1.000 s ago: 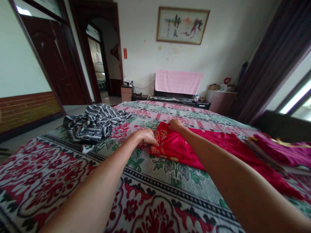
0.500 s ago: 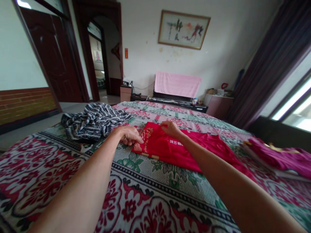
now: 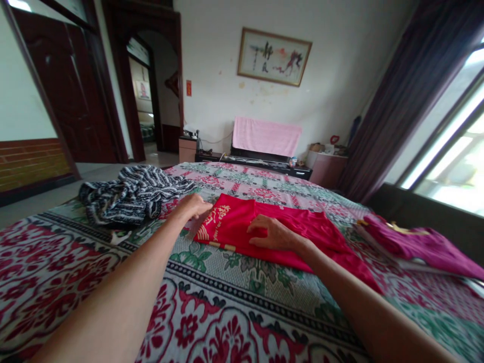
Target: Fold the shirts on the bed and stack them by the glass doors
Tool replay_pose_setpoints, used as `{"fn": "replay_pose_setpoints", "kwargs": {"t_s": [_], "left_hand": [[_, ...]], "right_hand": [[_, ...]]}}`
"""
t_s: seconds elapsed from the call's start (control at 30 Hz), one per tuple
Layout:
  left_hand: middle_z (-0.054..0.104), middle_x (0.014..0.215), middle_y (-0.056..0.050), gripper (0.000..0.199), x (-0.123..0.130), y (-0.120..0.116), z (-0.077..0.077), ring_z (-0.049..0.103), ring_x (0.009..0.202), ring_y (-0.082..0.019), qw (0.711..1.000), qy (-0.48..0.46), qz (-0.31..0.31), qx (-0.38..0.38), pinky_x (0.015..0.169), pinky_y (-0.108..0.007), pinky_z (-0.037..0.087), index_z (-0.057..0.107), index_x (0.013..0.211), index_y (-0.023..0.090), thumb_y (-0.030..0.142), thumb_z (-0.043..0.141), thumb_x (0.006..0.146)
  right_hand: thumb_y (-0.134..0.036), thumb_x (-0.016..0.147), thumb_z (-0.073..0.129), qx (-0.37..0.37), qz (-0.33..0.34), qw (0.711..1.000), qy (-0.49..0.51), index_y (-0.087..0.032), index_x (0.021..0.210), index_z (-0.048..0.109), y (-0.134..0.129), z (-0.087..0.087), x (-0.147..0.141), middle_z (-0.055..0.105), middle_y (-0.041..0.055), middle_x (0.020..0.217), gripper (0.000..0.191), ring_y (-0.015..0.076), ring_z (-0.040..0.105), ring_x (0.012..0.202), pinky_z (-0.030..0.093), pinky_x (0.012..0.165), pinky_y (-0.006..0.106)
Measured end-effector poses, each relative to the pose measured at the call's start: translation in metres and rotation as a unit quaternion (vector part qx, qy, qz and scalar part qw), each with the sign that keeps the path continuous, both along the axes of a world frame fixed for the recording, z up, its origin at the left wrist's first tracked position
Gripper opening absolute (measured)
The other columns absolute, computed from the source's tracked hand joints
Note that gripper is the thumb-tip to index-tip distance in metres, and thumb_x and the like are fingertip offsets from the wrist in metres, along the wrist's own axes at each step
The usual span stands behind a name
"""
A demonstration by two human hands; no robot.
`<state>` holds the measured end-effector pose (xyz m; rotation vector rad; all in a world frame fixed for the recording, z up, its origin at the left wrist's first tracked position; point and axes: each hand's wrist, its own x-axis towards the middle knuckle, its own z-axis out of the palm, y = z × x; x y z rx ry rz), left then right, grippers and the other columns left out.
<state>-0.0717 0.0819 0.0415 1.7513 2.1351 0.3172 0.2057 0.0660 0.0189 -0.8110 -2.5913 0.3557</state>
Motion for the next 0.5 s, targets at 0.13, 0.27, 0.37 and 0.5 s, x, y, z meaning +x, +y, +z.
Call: {"fn": "replay_pose_setpoints", "kwargs": {"t_s": [0.13, 0.27, 0.37, 0.5], "left_hand": [[0.072, 0.096, -0.005, 0.035, 0.012, 0.018, -0.016, 0.064, 0.084, -0.019, 0.989, 0.068, -0.032, 0.130, 0.064, -0.023, 0.042, 0.071, 0.091, 0.023, 0.044, 0.047, 0.077], [0.070, 0.107, -0.007, 0.040, 0.018, 0.023, -0.030, 0.063, 0.095, -0.023, 0.983, 0.102, -0.063, 0.142, 0.072, -0.026, 0.044, 0.069, 0.103, 0.023, 0.045, 0.048, 0.077], [0.069, 0.112, -0.008, 0.046, 0.017, 0.020, -0.033, 0.063, 0.098, -0.023, 0.984, 0.097, -0.036, 0.147, 0.075, -0.026, 0.044, 0.066, 0.111, 0.022, 0.047, 0.047, 0.078], [0.071, 0.107, -0.008, 0.044, 0.014, 0.017, -0.028, 0.064, 0.096, -0.022, 0.987, 0.082, 0.002, 0.138, 0.072, -0.024, 0.044, 0.070, 0.105, 0.021, 0.046, 0.044, 0.079]], "right_hand": [[-0.021, 0.080, 0.057, 0.023, -0.019, 1.000, 0.006, -0.022, 0.081, 0.069, 0.002, -0.006, -0.003, 0.068, -0.0001, 0.086, 0.013, 0.0115, 0.060, 0.083, 0.044, 0.077, 0.022], [-0.018, 0.077, 0.057, 0.023, -0.051, 0.998, -0.010, -0.020, 0.076, 0.072, 0.003, 0.001, 0.003, 0.070, -0.0001, 0.080, 0.015, 0.0105, 0.060, 0.074, 0.043, 0.070, 0.020], [-0.021, 0.076, 0.058, 0.017, -0.065, 0.997, -0.042, -0.021, 0.078, 0.074, 0.002, 0.006, 0.009, 0.071, 0.0012, 0.079, 0.016, 0.0117, 0.060, 0.071, 0.042, 0.066, 0.021], [-0.027, 0.079, 0.058, 0.024, -0.085, 0.996, -0.023, -0.021, 0.079, 0.074, 0.000, 0.009, 0.008, 0.071, 0.0021, 0.077, 0.017, 0.0118, 0.060, 0.069, 0.043, 0.064, 0.022]]}}
